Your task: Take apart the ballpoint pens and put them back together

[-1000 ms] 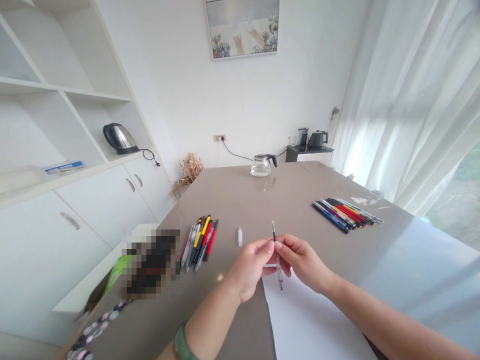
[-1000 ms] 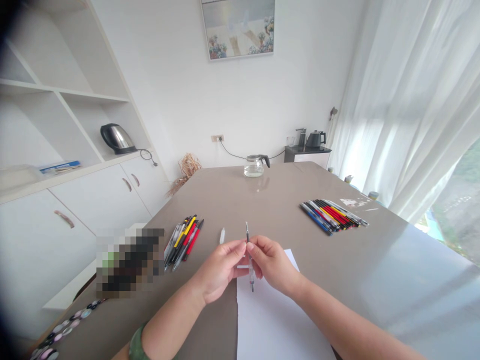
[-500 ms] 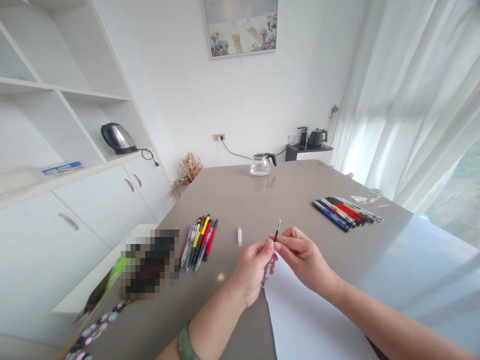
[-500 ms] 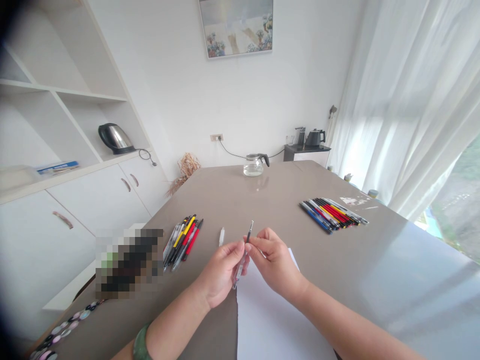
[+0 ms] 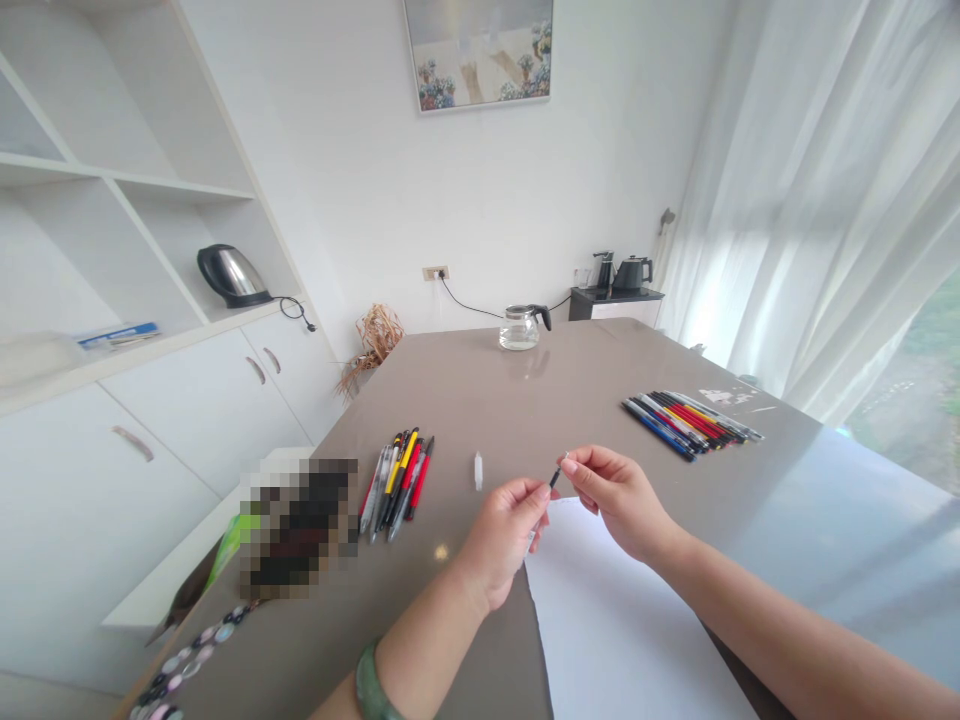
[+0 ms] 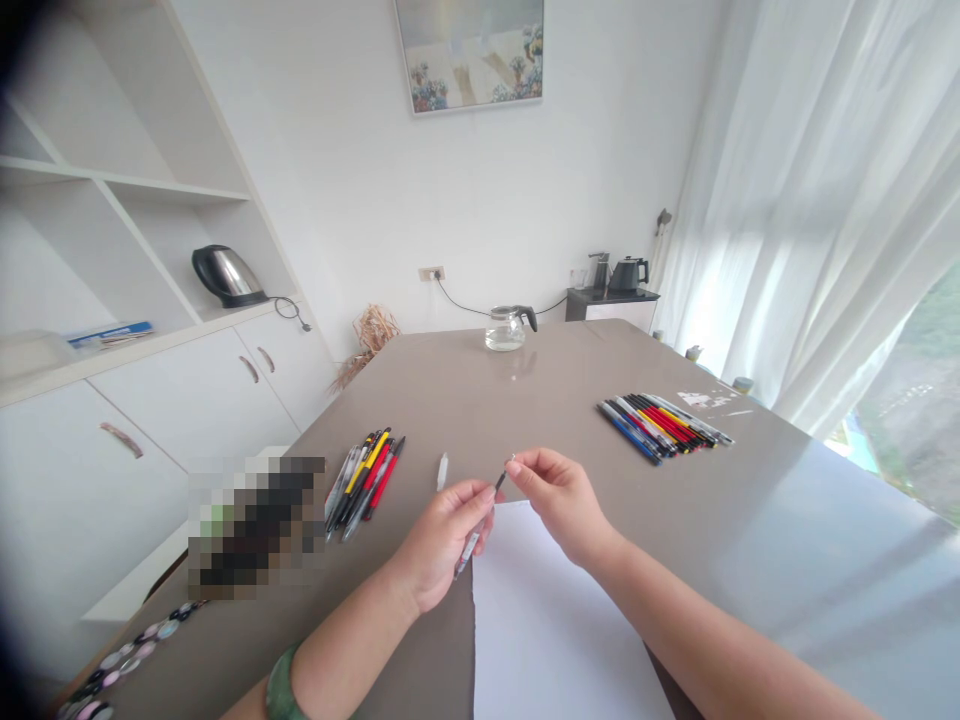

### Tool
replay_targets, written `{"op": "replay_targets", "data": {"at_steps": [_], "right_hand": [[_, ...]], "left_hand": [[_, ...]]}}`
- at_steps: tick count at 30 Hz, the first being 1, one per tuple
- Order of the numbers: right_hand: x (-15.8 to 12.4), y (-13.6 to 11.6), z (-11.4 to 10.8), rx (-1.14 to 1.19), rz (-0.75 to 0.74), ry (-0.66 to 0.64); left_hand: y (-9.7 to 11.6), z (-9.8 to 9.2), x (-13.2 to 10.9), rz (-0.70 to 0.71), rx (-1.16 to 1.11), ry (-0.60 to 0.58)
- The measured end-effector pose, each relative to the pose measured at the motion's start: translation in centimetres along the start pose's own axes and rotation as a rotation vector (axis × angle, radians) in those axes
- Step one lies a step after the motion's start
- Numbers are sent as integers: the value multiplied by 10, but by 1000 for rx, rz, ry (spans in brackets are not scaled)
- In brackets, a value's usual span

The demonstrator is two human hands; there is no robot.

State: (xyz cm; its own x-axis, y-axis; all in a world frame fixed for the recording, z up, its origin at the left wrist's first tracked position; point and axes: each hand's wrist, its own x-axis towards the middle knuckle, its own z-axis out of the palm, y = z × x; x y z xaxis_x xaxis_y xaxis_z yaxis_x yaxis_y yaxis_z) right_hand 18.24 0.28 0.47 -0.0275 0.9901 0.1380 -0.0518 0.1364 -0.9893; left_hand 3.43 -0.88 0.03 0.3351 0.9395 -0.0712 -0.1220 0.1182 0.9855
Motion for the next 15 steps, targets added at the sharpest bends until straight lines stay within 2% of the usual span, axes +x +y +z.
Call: {"op": "replay_targets", "data": {"at_steps": [6, 10, 13, 15], "right_hand": [[1, 2, -1, 84, 47, 18], [9, 2, -8, 148, 20, 110], [17, 6, -14, 65, 49, 110], [22, 12, -16, -119, 122, 22]], "left_hand": [[-3, 0, 0, -4, 14, 1], [-6, 0, 1, 0, -50, 28], [-5, -4, 5, 28, -170, 121], [-2, -9, 8, 58, -237, 200]]}}
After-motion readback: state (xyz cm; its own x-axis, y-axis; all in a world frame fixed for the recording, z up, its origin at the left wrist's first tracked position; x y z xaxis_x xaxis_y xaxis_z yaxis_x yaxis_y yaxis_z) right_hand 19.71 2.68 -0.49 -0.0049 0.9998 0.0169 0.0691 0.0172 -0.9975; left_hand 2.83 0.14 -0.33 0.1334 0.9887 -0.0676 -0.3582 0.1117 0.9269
